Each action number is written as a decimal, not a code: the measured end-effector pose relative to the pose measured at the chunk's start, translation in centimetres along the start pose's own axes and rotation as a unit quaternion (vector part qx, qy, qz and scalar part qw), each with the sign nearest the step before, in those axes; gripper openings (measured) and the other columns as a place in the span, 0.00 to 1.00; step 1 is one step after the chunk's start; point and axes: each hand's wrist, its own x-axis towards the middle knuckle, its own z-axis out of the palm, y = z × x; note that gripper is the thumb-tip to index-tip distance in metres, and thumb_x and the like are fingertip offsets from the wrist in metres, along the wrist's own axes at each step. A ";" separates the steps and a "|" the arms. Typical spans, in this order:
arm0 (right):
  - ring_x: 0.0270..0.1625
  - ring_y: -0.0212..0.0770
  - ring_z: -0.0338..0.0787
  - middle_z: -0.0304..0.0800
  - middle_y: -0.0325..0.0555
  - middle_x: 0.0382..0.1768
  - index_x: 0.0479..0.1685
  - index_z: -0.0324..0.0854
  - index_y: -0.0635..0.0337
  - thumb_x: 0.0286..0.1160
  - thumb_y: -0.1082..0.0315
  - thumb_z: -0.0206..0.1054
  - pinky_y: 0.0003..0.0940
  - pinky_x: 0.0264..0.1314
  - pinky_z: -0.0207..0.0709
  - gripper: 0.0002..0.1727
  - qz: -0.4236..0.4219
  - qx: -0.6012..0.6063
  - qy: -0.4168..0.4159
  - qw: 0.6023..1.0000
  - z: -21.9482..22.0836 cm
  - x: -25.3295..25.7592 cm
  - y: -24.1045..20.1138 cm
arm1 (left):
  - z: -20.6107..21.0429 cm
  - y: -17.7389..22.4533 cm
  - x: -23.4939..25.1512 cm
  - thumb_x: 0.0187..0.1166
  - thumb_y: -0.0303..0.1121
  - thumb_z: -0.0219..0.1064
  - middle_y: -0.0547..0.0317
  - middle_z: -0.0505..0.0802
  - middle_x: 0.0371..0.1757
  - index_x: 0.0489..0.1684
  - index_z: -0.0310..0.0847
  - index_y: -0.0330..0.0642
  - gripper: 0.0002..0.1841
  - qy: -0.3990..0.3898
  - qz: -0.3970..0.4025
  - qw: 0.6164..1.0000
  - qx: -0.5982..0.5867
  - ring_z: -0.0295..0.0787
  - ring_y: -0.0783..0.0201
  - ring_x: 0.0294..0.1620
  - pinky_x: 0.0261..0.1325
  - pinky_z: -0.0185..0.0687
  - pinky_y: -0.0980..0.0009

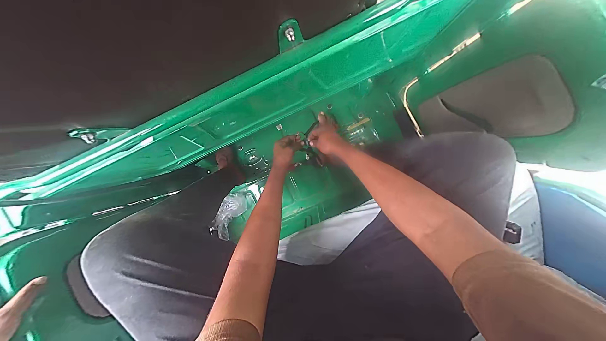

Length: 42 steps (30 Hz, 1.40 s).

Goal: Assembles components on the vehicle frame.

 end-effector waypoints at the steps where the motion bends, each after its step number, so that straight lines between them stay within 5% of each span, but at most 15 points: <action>1: 0.95 0.65 0.43 0.48 0.55 0.95 0.50 0.94 0.31 0.68 0.48 0.74 0.79 0.86 0.42 0.13 0.000 -0.002 0.007 1.000 0.3 0.1 0.1 | 0.1 -0.1 0.0 0.71 0.26 0.78 0.55 0.94 0.55 0.56 0.87 0.35 0.16 0.000 0.005 1.000 0.003 0.90 0.67 0.52 0.50 0.86 0.67; 6: 0.95 0.65 0.42 0.49 0.54 0.94 0.49 0.93 0.31 0.67 0.45 0.74 0.80 0.85 0.42 0.14 -0.005 -0.017 0.020 1.000 0.7 0.5 0.4 | 0.4 -0.5 0.5 0.73 0.22 0.74 0.51 0.95 0.50 0.51 0.87 0.30 0.12 -0.007 0.063 0.998 0.020 0.92 0.64 0.49 0.57 0.89 0.64; 13: 0.96 0.63 0.43 0.49 0.53 0.95 0.53 0.94 0.39 0.71 0.43 0.69 0.76 0.88 0.44 0.19 0.020 -0.024 -0.012 0.999 -0.6 0.1 -0.4 | 1.3 0.4 1.1 0.79 0.36 0.66 0.49 0.95 0.47 0.58 0.86 0.36 0.16 0.009 0.101 0.963 0.248 0.93 0.58 0.49 0.60 0.87 0.52; 18: 0.95 0.58 0.48 0.50 0.47 0.95 0.49 0.94 0.44 0.68 0.44 0.71 0.75 0.88 0.46 0.19 0.050 0.000 -0.011 0.999 -1.2 0.1 -0.6 | 0.4 0.1 1.4 0.83 0.34 0.67 0.50 0.95 0.53 0.60 0.86 0.36 0.15 0.001 0.089 0.976 0.198 0.93 0.61 0.53 0.62 0.88 0.57; 23: 0.87 0.55 0.65 0.50 0.46 0.95 0.65 0.85 0.55 0.68 0.49 0.75 0.65 0.78 0.69 0.29 0.102 0.043 -0.034 0.993 -1.8 0.4 -0.3 | -1.3 0.1 1.5 0.80 0.29 0.67 0.54 0.95 0.53 0.61 0.88 0.39 0.14 -0.051 0.052 0.992 0.105 0.91 0.65 0.48 0.48 0.87 0.65; 26: 0.72 0.53 0.83 0.51 0.53 0.93 0.82 0.73 0.53 0.65 0.50 0.78 0.54 0.57 0.89 0.41 0.120 0.074 -0.035 0.989 -1.3 0.7 -0.1 | -1.5 0.5 1.1 0.82 0.33 0.66 0.55 0.95 0.49 0.64 0.89 0.45 0.15 -0.031 0.039 0.987 0.151 0.90 0.65 0.44 0.47 0.86 0.63; 29: 0.78 0.53 0.76 0.48 0.49 0.94 0.60 0.88 0.51 0.63 0.46 0.78 0.60 0.69 0.79 0.28 0.125 0.072 -0.036 0.989 -0.8 1.1 -0.6 | -1.6 0.5 0.8 0.80 0.35 0.71 0.52 0.97 0.45 0.69 0.84 0.42 0.20 -0.009 0.038 0.986 0.164 0.94 0.63 0.42 0.50 0.89 0.60; 30: 0.69 0.50 0.84 0.51 0.52 0.92 0.59 0.88 0.50 0.63 0.44 0.79 0.54 0.58 0.87 0.27 0.125 0.067 -0.030 0.989 -0.6 1.2 -0.7 | -1.5 0.6 0.6 0.78 0.35 0.73 0.51 0.97 0.45 0.68 0.82 0.39 0.21 0.003 0.029 0.988 0.150 0.95 0.61 0.43 0.51 0.90 0.59; 32: 0.65 0.51 0.86 0.52 0.56 0.91 0.64 0.86 0.52 0.62 0.43 0.79 0.55 0.55 0.87 0.32 0.134 0.068 -0.022 0.988 -0.4 1.5 -1.0 | -1.4 0.6 0.4 0.79 0.36 0.72 0.51 0.97 0.45 0.65 0.80 0.37 0.20 0.021 0.012 0.993 0.118 0.95 0.60 0.43 0.50 0.91 0.59; 34: 0.73 0.52 0.81 0.52 0.55 0.91 0.65 0.85 0.51 0.60 0.38 0.77 0.59 0.65 0.82 0.35 0.133 0.028 -0.015 0.991 0.0 1.8 -1.0 | -1.5 0.7 0.2 0.80 0.35 0.69 0.52 0.96 0.46 0.65 0.79 0.37 0.19 0.023 0.002 0.995 0.100 0.95 0.60 0.44 0.48 0.91 0.60; 35: 0.83 0.56 0.70 0.48 0.53 0.94 0.63 0.87 0.52 0.59 0.37 0.76 0.67 0.78 0.68 0.35 0.131 0.024 -0.015 0.991 0.1 2.1 -1.0 | -1.6 0.8 0.2 0.82 0.36 0.68 0.52 0.97 0.45 0.64 0.79 0.37 0.18 0.024 0.003 0.995 0.096 0.95 0.61 0.43 0.46 0.90 0.61; 37: 0.85 0.58 0.67 0.49 0.53 0.93 0.58 0.89 0.51 0.60 0.36 0.75 0.71 0.82 0.60 0.33 0.122 0.032 -0.021 0.992 0.2 2.2 -0.8 | -1.6 0.7 0.2 0.85 0.39 0.66 0.54 0.97 0.43 0.62 0.80 0.39 0.16 0.022 0.007 0.995 0.095 0.94 0.62 0.40 0.43 0.89 0.62; 39: 0.66 0.50 0.85 0.70 0.50 0.82 0.55 0.91 0.46 0.63 0.38 0.75 0.62 0.67 0.79 0.27 0.131 0.067 -0.029 0.989 0.1 2.1 -1.1 | -1.5 0.6 0.3 0.87 0.41 0.65 0.57 0.97 0.42 0.61 0.82 0.41 0.15 0.020 0.007 0.995 0.093 0.93 0.63 0.37 0.40 0.87 0.65; 40: 0.49 0.44 0.91 0.85 0.46 0.65 0.55 0.91 0.45 0.64 0.41 0.76 0.54 0.54 0.86 0.25 0.143 0.104 -0.030 0.984 0.0 2.0 -1.3 | -1.5 0.6 0.3 0.88 0.42 0.64 0.57 0.97 0.41 0.61 0.83 0.42 0.16 0.021 0.001 0.996 0.089 0.93 0.64 0.37 0.40 0.87 0.65; 42: 0.25 0.38 0.92 0.94 0.43 0.37 0.68 0.82 0.52 0.67 0.50 0.77 0.39 0.31 0.91 0.30 0.164 0.201 -0.052 0.964 -0.2 1.6 -1.7 | -1.4 0.7 0.4 0.89 0.44 0.62 0.58 0.97 0.40 0.61 0.86 0.43 0.17 0.025 -0.012 0.997 0.076 0.92 0.64 0.35 0.39 0.86 0.65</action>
